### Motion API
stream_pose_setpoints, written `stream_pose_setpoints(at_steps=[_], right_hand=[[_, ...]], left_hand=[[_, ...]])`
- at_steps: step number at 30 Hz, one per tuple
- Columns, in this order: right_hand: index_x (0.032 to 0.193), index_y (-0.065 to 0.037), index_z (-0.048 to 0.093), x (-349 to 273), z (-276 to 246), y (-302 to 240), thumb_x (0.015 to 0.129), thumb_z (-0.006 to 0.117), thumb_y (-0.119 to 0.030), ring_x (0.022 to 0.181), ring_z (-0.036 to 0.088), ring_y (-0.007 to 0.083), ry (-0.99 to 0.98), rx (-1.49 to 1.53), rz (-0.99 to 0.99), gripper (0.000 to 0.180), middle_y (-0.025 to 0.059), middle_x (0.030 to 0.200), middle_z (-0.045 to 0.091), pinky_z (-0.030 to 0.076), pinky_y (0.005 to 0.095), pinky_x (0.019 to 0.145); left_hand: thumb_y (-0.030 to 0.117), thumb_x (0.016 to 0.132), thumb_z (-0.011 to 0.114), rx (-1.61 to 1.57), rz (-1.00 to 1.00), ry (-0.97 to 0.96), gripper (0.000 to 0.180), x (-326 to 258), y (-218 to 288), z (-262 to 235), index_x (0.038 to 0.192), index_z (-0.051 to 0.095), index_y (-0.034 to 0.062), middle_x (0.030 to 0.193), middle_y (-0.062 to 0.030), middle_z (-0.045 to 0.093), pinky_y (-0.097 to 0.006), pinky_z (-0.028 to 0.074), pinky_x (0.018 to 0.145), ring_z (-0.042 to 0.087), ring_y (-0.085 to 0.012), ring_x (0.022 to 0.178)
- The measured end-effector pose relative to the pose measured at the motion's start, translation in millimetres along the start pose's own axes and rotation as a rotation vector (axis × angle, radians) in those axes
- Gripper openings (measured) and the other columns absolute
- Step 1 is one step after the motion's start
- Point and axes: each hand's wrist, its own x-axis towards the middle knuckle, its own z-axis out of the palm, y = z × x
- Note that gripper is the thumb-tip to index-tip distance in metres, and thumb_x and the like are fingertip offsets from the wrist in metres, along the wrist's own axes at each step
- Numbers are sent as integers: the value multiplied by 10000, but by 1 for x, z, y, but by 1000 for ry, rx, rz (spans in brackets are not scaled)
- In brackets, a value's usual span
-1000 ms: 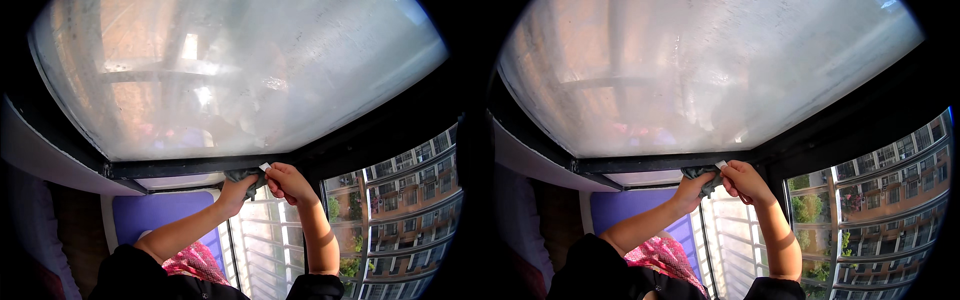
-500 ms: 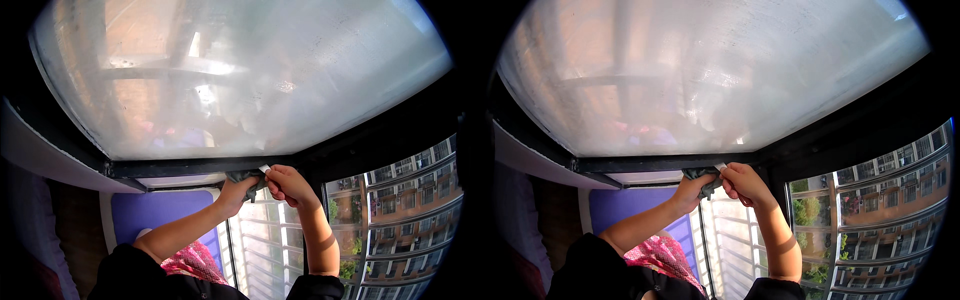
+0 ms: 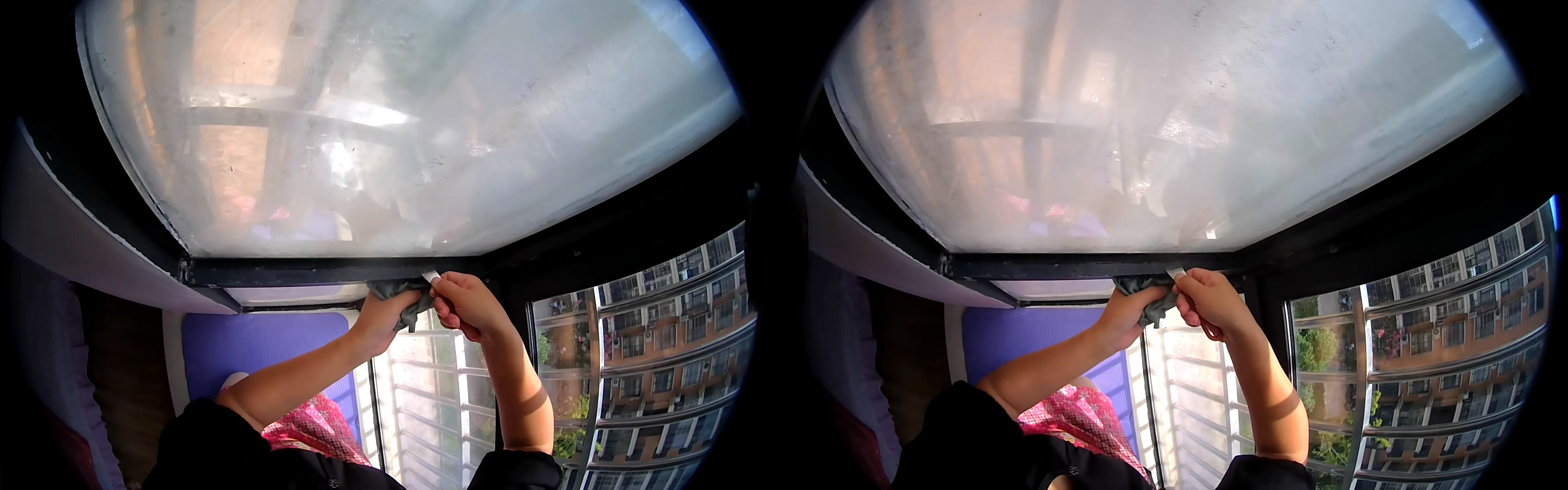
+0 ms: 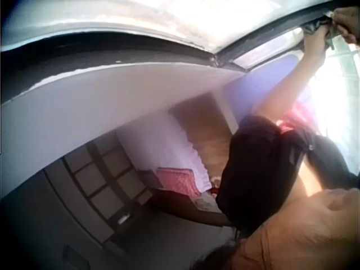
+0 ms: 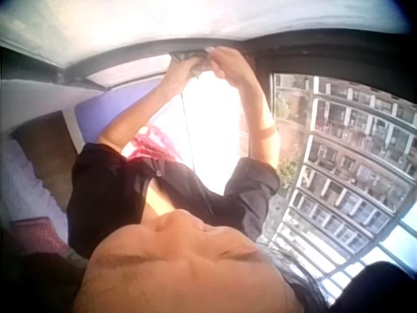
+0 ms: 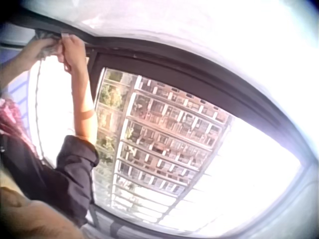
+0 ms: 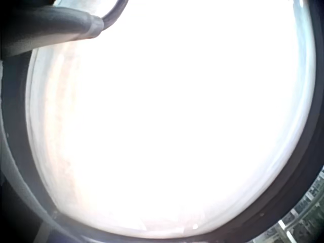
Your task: The person cleans the window frame and glass using a cloth and a scraper. They scrape the frame to remove residue and wipe the glass and frame with a cloth. The person sits on a purple mat on the floor during the task.
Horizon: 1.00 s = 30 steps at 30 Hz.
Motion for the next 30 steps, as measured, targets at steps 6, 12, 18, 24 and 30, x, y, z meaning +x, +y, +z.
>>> stream_pose_setpoints(at_steps=[6,12,18,24,30], right_hand=[[754,-21,466,2,5,4,883,453,-142,357,361,68,6,41,-29,177,17,502,454,271,194,337],[760,-22,470,1,19,4,882,450,-152,357,368,70,4,92,-56,179,17,504,462,247,194,307],[758,-27,474,-6,39,-13,877,442,-162,354,376,71,26,136,-21,183,20,505,474,205,210,238],[766,-14,480,4,34,3,895,428,-157,360,375,90,7,164,-16,199,29,493,461,260,218,312],[771,-3,480,5,36,2,900,424,-149,373,376,98,29,186,-14,203,31,501,455,301,230,375]], left_hand=[[-17,805,501,-27,3,9,171,-2,0,-2,955,576,16,907,-52,611,-265,474,723,597,-145,824],[-20,805,493,-20,19,4,126,-7,4,-3,900,565,22,847,-49,600,-269,477,679,597,-152,768],[-11,814,486,-68,55,-122,106,-9,5,-11,875,560,34,777,-39,595,-259,477,631,594,-139,696],[10,828,485,-7,81,-17,90,-18,10,-6,876,556,39,755,-29,593,-251,483,627,595,-129,677],[0,823,481,-15,94,1,127,-21,13,-8,921,558,24,828,-41,605,-252,489,667,600,-134,740]])
